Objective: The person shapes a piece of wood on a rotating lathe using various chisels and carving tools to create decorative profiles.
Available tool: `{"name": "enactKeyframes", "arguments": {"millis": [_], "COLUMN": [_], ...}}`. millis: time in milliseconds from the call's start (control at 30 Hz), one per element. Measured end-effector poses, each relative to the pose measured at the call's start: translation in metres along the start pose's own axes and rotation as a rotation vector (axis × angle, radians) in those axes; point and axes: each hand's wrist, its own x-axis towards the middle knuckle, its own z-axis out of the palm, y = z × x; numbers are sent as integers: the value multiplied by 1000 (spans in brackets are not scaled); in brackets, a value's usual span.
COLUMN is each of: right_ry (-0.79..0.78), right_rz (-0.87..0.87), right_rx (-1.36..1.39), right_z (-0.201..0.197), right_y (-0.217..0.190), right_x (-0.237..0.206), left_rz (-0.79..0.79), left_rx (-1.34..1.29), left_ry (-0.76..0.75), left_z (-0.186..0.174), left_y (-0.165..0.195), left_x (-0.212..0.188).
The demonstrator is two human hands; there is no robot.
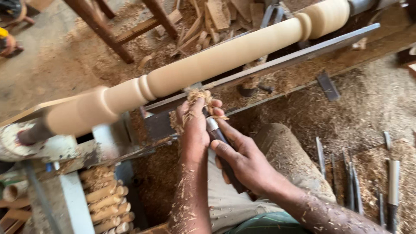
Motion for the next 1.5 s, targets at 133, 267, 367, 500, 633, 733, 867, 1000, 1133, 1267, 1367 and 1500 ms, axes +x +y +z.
{"name": "enactKeyframes", "arguments": {"millis": [133,267,367,500,633,733,867,1000,1133,1267,1367,1500], "right_ry": [-2,-18,-10,19,8,8,23,19,18,34,38,50], "right_rz": [-12,-32,-3,26,-84,30,48,33,38,53,65,82], "right_rx": [11,33,48,8,39,50,39,40,24,34,31,-15], "right_z": [-3,-1,3,3,2,1,3,3,2,5,7,7], "right_y": [2,5,8,10,11,9,6,4,5,2,-3,-10], "right_x": [-2,-1,-3,-2,-1,-2,-2,-2,-1,-3,-5,-8], "left_rz": [-8,2,7,32,15,22,-20,-26,-42,-37,-38,-29], "left_rx": [-13,-30,-9,22,56,70,79,70,36,35,40,22], "left_ry": [3,-10,-44,-36,2,-10,12,18,27,9,23,31], "left_z": [2,-2,-7,-6,-2,0,2,3,3,4,4,4], "left_y": [-3,-6,-5,-5,-4,-2,2,3,2,3,4,4], "left_x": [0,-3,-6,-5,-4,-6,-8,-7,-6,-6,-7,-8]}}
